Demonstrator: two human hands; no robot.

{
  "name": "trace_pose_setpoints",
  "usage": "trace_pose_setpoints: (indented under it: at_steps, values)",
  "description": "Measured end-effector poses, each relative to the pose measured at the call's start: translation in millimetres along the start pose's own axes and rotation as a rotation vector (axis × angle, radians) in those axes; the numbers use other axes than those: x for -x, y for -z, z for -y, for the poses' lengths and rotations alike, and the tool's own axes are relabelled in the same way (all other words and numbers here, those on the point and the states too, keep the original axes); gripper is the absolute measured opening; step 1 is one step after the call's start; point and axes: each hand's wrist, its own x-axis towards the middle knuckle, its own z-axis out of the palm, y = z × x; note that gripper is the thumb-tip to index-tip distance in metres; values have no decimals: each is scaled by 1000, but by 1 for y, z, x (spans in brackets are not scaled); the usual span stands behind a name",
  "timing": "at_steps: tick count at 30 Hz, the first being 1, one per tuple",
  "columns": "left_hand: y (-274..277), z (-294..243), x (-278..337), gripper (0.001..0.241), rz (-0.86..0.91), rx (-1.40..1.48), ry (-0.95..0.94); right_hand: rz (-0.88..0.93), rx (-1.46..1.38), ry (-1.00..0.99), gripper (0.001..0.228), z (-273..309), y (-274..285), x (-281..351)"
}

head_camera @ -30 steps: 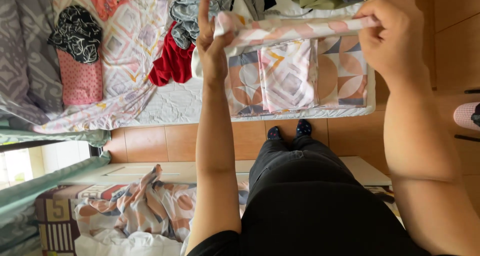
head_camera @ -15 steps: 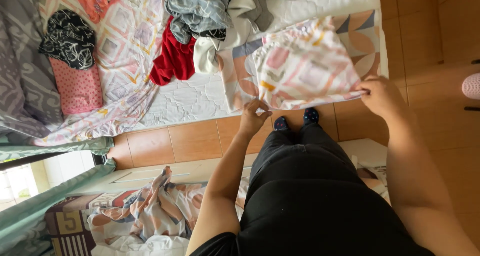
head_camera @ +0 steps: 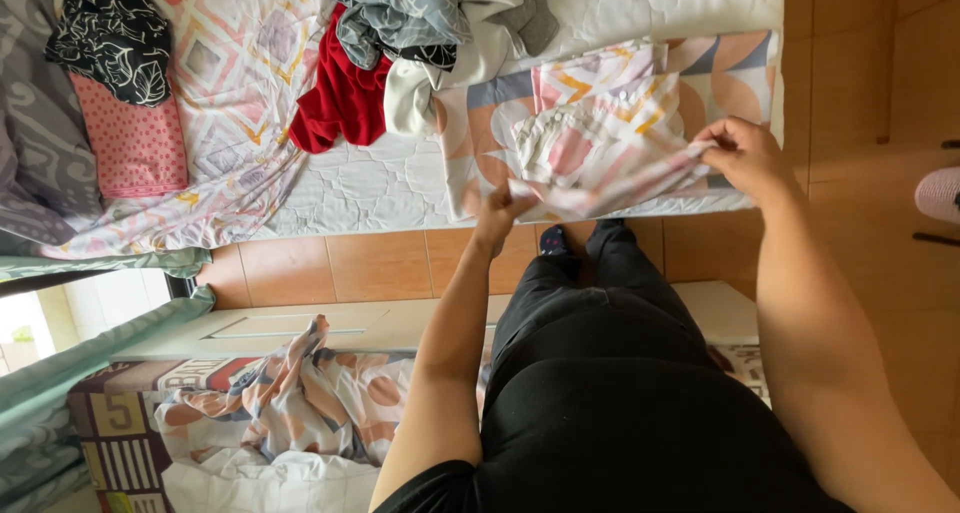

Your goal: The person folds a patterned pillowcase and a matching bedsheet on a bed. They smooth the fabric, fold the items into neat rectangles, and stack them on the bed.

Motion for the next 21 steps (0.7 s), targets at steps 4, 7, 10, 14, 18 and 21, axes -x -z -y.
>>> trace_pose_setpoints:
  at_steps: [4,7,10,14,18,21]
  values:
    - [11,9,-45,20,-379,335,10,-87,-244,81,18,-2,-10,-65]
    - [15,15,-82,17,-498,348,29,-160,-249,62,21,-13,-20,-109]
    - [21,39,-107,19,-598,88,54,-204,-198,11,24,-41,-32,-136]
    - [12,25,-115,27,-735,-158,83,-216,-211,-18,18,-83,-38,-149]
    - [5,28,-119,35,-805,-29,120,-243,-322,-12,12,-78,-34,-152]
    - [-3,45,-108,55,-665,304,167,-222,-246,-76,12,-55,-32,-144]
